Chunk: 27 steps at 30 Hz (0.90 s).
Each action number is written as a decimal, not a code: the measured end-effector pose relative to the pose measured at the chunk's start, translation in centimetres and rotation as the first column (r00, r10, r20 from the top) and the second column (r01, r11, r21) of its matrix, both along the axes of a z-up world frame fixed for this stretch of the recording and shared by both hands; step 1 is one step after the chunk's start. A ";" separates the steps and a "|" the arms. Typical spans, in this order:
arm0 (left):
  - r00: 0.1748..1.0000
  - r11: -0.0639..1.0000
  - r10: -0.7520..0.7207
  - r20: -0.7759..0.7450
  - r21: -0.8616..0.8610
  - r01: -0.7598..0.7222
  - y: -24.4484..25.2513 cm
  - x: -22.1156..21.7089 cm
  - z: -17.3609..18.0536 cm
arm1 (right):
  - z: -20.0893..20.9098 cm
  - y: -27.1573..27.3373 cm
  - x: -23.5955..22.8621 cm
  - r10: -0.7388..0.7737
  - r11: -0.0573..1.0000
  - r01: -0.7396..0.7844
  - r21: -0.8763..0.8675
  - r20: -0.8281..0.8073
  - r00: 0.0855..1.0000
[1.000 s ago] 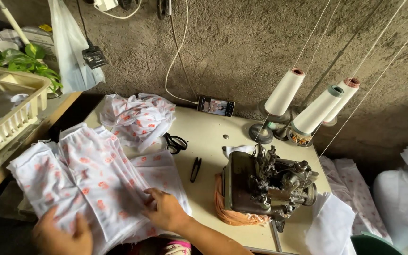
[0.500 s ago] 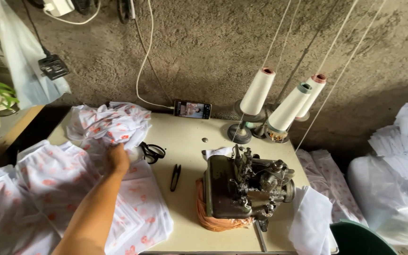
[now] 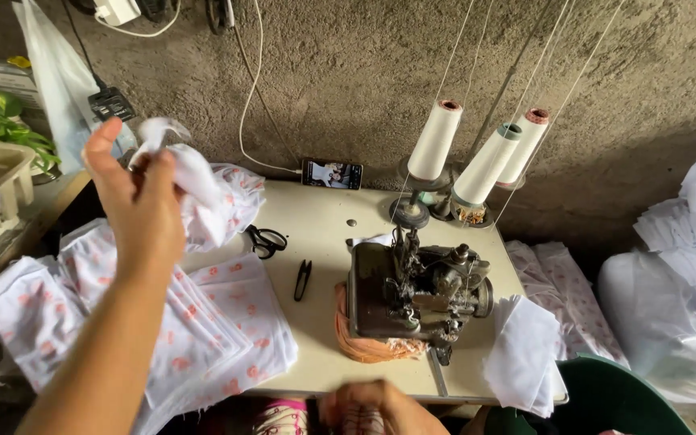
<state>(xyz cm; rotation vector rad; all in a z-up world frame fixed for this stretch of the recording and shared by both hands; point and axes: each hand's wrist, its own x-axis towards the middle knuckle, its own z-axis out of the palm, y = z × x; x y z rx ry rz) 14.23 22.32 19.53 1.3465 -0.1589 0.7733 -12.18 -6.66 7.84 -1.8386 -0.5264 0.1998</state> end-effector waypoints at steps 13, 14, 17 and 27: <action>0.977 0.638 -0.090 0.195 0.764 -0.094 -8.0 -22.0 -9.9 | 4.6 2.6 1.0 -0.383 0.903 0.356 0.242 0.830 0.405; 0.977 0.639 -0.093 0.193 0.764 -0.090 -8.0 -21.9 -9.5 | 4.4 2.1 0.5 -0.384 0.902 0.360 0.241 0.829 0.406; 0.973 0.701 -0.066 0.223 0.704 -0.114 -7.8 -21.1 -8.9 | 4.0 0.6 -0.7 -0.395 0.861 0.469 0.196 0.839 0.375; 0.348 0.338 -0.917 -0.195 0.087 0.937 -1.2 -12.8 -8.2 | -3.4 -4.7 0.3 -0.135 0.921 0.105 0.375 0.054 0.989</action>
